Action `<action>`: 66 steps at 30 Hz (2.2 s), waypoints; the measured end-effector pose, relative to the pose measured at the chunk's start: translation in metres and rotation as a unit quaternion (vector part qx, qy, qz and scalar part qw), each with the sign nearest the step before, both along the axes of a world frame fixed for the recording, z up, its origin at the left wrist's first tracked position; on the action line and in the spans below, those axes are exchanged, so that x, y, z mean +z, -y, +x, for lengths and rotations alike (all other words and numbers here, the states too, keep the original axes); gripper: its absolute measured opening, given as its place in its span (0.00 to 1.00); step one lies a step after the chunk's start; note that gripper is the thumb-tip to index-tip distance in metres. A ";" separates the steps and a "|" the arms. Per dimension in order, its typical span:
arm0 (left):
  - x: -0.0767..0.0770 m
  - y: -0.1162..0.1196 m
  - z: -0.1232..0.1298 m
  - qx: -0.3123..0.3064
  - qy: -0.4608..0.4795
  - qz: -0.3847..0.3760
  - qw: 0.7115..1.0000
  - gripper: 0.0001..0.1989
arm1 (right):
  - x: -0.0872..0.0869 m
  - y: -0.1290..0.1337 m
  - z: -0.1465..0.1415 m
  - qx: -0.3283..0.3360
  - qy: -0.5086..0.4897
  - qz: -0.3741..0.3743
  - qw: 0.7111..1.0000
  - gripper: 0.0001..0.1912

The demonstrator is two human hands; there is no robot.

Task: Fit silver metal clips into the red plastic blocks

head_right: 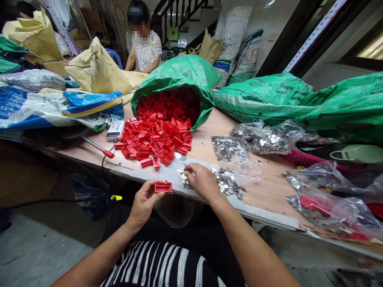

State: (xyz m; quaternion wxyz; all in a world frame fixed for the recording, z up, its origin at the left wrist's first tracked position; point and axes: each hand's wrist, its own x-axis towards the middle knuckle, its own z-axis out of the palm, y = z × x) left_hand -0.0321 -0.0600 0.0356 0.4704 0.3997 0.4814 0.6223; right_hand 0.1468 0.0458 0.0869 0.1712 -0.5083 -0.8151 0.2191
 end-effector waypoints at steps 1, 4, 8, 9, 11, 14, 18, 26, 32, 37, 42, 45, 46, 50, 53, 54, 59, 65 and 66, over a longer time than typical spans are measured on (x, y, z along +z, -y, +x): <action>0.001 -0.001 -0.001 0.006 -0.015 0.006 1.000 0.12 | -0.001 -0.006 -0.004 0.000 0.048 0.019 0.999 0.06; 0.002 0.000 -0.004 -0.004 -0.012 0.000 1.000 0.13 | -0.007 -0.018 -0.016 0.001 0.141 0.034 0.989 0.06; 0.001 0.000 -0.004 -0.038 0.020 -0.022 0.999 0.13 | -0.014 -0.024 -0.030 -0.005 0.179 0.031 0.983 0.05; 0.000 0.000 -0.005 -0.039 0.024 -0.026 0.999 0.14 | -0.015 -0.026 -0.032 -0.004 0.177 0.026 0.984 0.05; -0.001 -0.001 -0.006 -0.037 0.032 -0.033 0.998 0.16 | -0.014 -0.030 -0.035 0.004 0.163 0.018 0.986 0.03; -0.001 -0.004 -0.007 -0.029 0.062 -0.046 0.997 0.21 | -0.010 -0.033 -0.034 0.015 0.145 0.018 0.989 0.02; 0.002 -0.009 -0.007 -0.034 0.151 -0.055 0.986 0.26 | -0.004 -0.023 -0.027 0.053 0.024 -0.013 0.998 0.03; 0.010 -0.013 -0.003 -0.045 0.244 -0.064 0.967 0.26 | 0.008 0.021 -0.025 0.149 -0.142 -0.045 0.977 0.04; 0.013 -0.014 -0.003 -0.057 0.258 -0.050 0.963 0.25 | 0.002 0.029 -0.023 0.195 -0.177 -0.033 0.964 0.06; 0.014 -0.013 -0.004 -0.075 0.221 -0.060 0.971 0.23 | 0.002 0.032 -0.018 0.214 -0.182 -0.068 0.957 0.06; 0.008 -0.013 -0.004 -0.078 0.188 -0.059 0.977 0.23 | -0.004 0.035 -0.012 0.131 -0.184 -0.110 0.968 0.09; 0.002 -0.015 -0.005 -0.073 0.154 -0.047 0.984 0.24 | -0.010 0.037 -0.009 0.106 -0.178 -0.101 0.973 0.13; 0.000 -0.016 -0.006 -0.070 0.132 -0.039 0.988 0.24 | -0.012 0.038 -0.008 0.105 -0.174 -0.089 0.975 0.13; -0.007 -0.024 -0.013 -0.024 -0.043 0.006 0.999 0.24 | -0.023 0.039 -0.008 0.110 -0.128 -0.024 0.985 0.16; -0.012 -0.030 -0.018 0.016 -0.207 0.064 0.976 0.22 | -0.031 0.039 -0.010 0.107 -0.084 0.000 0.991 0.16; -0.013 -0.031 -0.019 0.018 -0.248 0.084 0.965 0.22 | -0.033 0.039 -0.011 0.105 -0.074 0.002 0.992 0.16; -0.018 -0.038 -0.023 -0.014 -0.346 0.120 0.930 0.20 | -0.033 0.038 -0.015 0.104 -0.035 -0.015 0.994 0.13; -0.020 -0.041 -0.029 -0.048 -0.351 0.101 0.930 0.20 | -0.032 0.034 -0.017 0.130 -0.027 0.029 0.991 0.10; -0.020 -0.041 -0.029 -0.049 -0.350 0.097 0.930 0.20 | -0.033 0.033 -0.017 0.136 -0.028 0.033 0.990 0.10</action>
